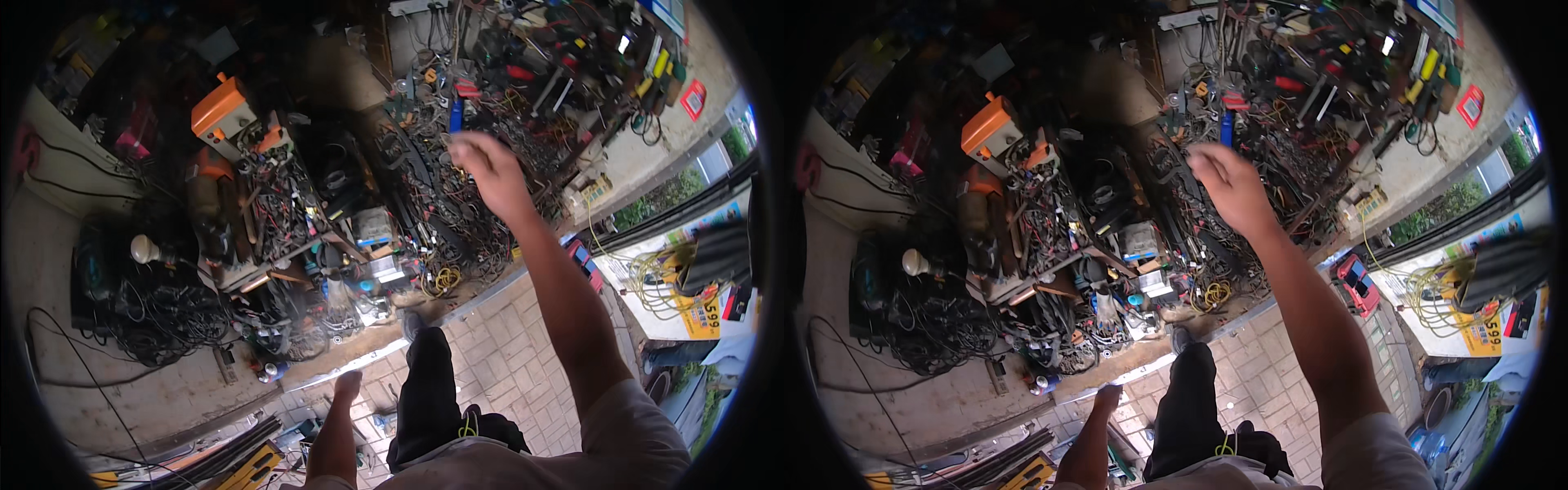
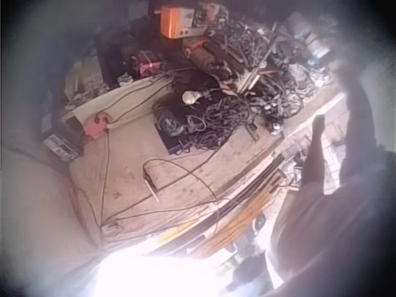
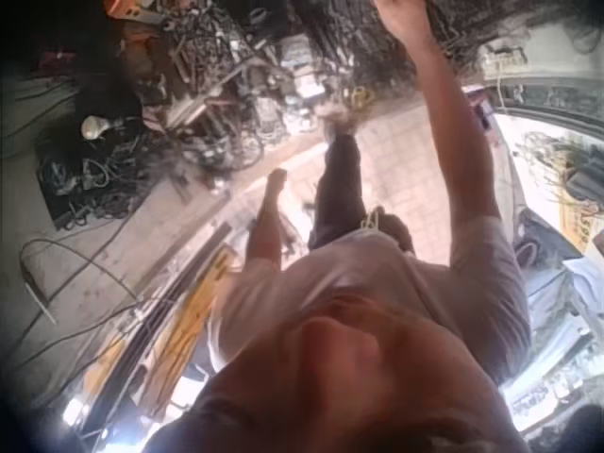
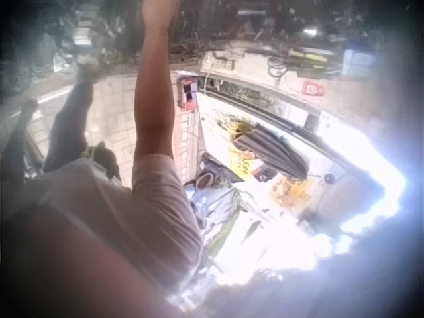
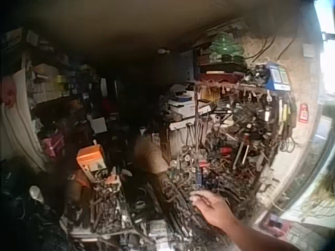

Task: The person uses a multimeter to test the electrical system of a scooter. They open the multimeter's battery compartment, check the battery, and then use the probes to measure voltage at a connector near the rear wheel.

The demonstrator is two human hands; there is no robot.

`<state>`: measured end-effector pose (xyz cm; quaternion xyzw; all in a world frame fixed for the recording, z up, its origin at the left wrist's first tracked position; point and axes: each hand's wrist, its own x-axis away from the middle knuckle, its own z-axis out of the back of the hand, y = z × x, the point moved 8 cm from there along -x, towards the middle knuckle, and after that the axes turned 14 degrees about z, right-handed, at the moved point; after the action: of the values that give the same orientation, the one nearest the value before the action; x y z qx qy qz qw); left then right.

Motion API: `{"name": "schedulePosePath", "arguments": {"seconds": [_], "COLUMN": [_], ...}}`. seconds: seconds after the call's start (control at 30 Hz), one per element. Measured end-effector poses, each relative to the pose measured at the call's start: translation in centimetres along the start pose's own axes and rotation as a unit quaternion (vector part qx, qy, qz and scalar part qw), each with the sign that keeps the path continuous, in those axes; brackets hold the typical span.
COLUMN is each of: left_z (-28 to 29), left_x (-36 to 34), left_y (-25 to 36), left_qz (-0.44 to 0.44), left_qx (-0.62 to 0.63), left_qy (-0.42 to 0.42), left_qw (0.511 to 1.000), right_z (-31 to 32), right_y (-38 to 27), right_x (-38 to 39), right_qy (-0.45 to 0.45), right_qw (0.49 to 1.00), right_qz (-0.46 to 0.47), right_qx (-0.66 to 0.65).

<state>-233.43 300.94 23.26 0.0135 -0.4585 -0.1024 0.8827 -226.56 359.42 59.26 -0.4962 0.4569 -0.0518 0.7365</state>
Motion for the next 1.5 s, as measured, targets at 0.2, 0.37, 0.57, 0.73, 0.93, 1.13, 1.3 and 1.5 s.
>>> {"name": "schedulePosePath", "arguments": {"seconds": [0.2, 0.37, 0.57, 0.73, 0.93, 1.13, 1.3, 1.5], "left_z": [50.7, 75.9, 77.9, 76.2, 75.7, 74.3, 80.9, 107.2], "left_x": [5.9, 1.3, -9.8, -11.1, -9.7, -13.6, -26.4, -46.1], "left_y": [32.7, 39.9, 40.1, 37.9, 38.4, 38.9, 46.9, 61.5], "left_qz": [-0.269, -0.036, 0.231, 0.244, 0.265, 0.340, 0.370, 0.295], "left_qx": [0.260, 0.074, -0.034, -0.023, -0.045, 0.067, 0.159, 0.366], "left_qy": [0.402, 0.502, 0.399, 0.430, 0.341, 0.182, -0.059, -0.212], "left_qw": [0.835, 0.861, 0.887, 0.869, 0.901, 0.920, 0.914, 0.857], "right_z": [9.4, 18.0, 20.2, 8.4, -12.7, -25.0, -21.9, -23.5], "right_y": [4.9, -6.1, 6.7, 34.6, 39.7, 31.5, 36.8, 42.2], "right_x": [34.1, 42.1, 23.8, -21.9, -78.9, -102.0, -121.6, -141.2], "right_qy": [-0.315, -0.140, -0.154, -0.388, -0.142, -0.191, -0.022, 0.006], "right_qw": [0.602, 0.467, 0.496, 0.787, 0.983, 0.973, 0.970, 0.949], "right_qz": [-0.681, -0.857, -0.836, -0.176, 0.008, -0.042, 0.203, 0.310], "right_qx": [0.273, 0.170, 0.179, 0.446, 0.118, -0.126, -0.132, -0.057]}}
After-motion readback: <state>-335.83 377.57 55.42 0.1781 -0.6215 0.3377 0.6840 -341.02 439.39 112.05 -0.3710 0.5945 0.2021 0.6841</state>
